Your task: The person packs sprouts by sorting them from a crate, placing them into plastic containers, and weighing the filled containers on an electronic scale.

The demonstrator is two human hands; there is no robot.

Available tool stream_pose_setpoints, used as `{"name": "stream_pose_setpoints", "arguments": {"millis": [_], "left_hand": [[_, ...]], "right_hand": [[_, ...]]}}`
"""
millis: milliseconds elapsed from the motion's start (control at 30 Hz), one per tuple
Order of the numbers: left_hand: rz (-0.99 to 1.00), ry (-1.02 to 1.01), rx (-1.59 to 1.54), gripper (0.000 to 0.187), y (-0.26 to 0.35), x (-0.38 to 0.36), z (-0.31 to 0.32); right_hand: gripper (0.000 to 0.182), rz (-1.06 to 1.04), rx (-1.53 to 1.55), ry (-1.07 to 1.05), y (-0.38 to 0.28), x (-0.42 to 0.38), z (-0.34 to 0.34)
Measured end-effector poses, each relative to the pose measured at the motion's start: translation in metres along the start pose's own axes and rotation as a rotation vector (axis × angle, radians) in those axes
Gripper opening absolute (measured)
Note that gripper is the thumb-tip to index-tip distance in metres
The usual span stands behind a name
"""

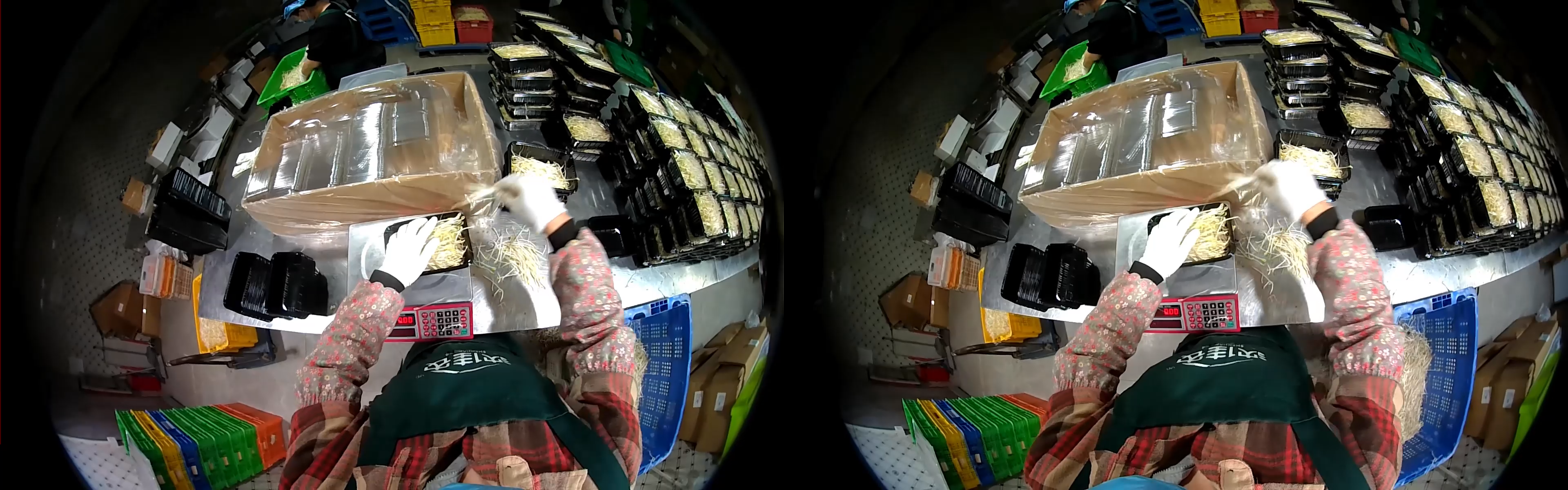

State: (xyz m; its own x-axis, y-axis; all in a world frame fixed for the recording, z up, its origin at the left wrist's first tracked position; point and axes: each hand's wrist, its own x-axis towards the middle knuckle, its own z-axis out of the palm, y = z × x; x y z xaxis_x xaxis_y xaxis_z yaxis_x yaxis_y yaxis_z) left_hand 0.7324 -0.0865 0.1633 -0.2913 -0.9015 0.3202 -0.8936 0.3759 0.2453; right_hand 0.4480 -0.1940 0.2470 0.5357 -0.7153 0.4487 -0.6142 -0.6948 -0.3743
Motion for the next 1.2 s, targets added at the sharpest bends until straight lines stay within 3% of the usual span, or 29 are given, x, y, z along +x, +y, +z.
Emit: {"name": "stream_pose_setpoints", "arguments": {"millis": [67,100,167,200,267,300,333,367,400,467,533,600,633,667,733,800,867,900,933,1000,1067,1100,1133,1200], "left_hand": [[-0.059,0.089,-0.073,0.045,0.009,-0.002,-0.019],[-0.127,0.062,-0.120,0.045,0.012,-0.004,-0.036],[-0.201,0.210,-0.312,0.042,0.001,-0.014,-0.045],[-0.246,0.301,-0.405,0.042,-0.005,-0.021,-0.051],[-0.365,0.387,-0.622,0.040,-0.027,-0.045,-0.047],[-0.438,0.440,-1.021,0.040,-0.035,-0.051,-0.043],[-0.448,0.411,-0.961,0.039,-0.037,-0.054,-0.035],[-0.457,0.382,-0.901,0.039,-0.040,-0.057,-0.026],[-0.388,0.264,-0.378,0.039,-0.035,-0.055,-0.018],[-0.331,0.112,-0.195,0.041,-0.005,-0.029,-0.023],[-0.089,0.195,-0.110,0.040,-0.006,-0.018,0.013],[-0.183,0.035,-0.132,0.036,0.001,-0.007,0.015],[-0.151,0.102,-0.091,0.039,-0.006,-0.011,0.026],[-0.168,0.034,-0.082,0.038,-0.011,-0.003,0.030],[-0.189,-0.039,0.061,0.035,-0.011,0.007,0.027],[-0.215,-0.074,0.106,0.027,-0.015,0.015,0.028],[-0.262,-0.185,0.060,0.025,-0.029,0.016,0.031],[-0.202,0.093,0.025,0.024,-0.035,0.001,0.031],[-0.118,0.121,0.161,0.024,-0.036,-0.003,0.009],[-0.263,-0.125,0.284,0.026,-0.078,-0.006,0.012],[-0.236,0.017,0.377,0.028,-0.106,-0.024,0.005],[-0.307,-0.113,0.375,0.026,-0.110,-0.025,-0.010],[-0.313,0.118,0.195,0.026,-0.119,-0.035,-0.008],[-0.215,0.260,0.138,0.025,-0.110,-0.050,-0.017]], "right_hand": [[0.015,-0.013,0.067,0.224,0.011,0.007,-0.035],[0.017,0.062,0.154,0.285,0.023,0.008,-0.038],[0.019,0.221,0.284,0.316,0.049,0.009,-0.038],[0.018,0.265,-0.142,0.129,0.060,0.001,-0.044],[0.021,0.324,-0.599,-0.188,0.068,-0.012,-0.037],[0.027,0.312,-0.581,-0.158,0.064,-0.019,-0.028],[0.029,0.313,-0.515,-0.151,0.039,-0.014,-0.022],[0.030,0.151,-0.292,-0.032,0.024,-0.010,-0.006],[0.031,0.042,-0.031,0.097,0.001,-0.007,0.021],[0.041,-0.158,0.164,0.095,-0.044,-0.014,0.080],[0.050,-0.049,0.082,-0.147,-0.075,-0.021,0.121],[0.050,0.023,0.020,-0.113,-0.092,-0.029,0.145],[0.048,0.058,0.115,-0.162,-0.088,-0.029,0.160],[0.048,0.064,0.118,-0.171,-0.086,-0.028,0.163],[0.047,0.023,-0.018,-0.333,-0.080,-0.015,0.167],[0.046,0.312,0.257,-0.480,-0.084,0.008,0.146],[0.051,0.221,0.337,-0.439,-0.086,0.009,0.135],[0.052,0.004,0.156,-0.083,-0.087,-0.003,0.143],[0.047,-0.082,0.070,0.070,-0.105,-0.006,0.118],[0.040,-0.048,0.298,0.101,-0.128,-0.017,0.096],[0.036,-0.042,0.413,-0.178,-0.145,-0.046,0.117],[0.045,-0.219,0.291,-0.156,-0.152,-0.068,0.147],[0.057,-0.295,0.106,-0.307,-0.165,-0.088,0.153],[0.064,-0.349,0.043,-0.477,-0.152,-0.103,0.161]]}}
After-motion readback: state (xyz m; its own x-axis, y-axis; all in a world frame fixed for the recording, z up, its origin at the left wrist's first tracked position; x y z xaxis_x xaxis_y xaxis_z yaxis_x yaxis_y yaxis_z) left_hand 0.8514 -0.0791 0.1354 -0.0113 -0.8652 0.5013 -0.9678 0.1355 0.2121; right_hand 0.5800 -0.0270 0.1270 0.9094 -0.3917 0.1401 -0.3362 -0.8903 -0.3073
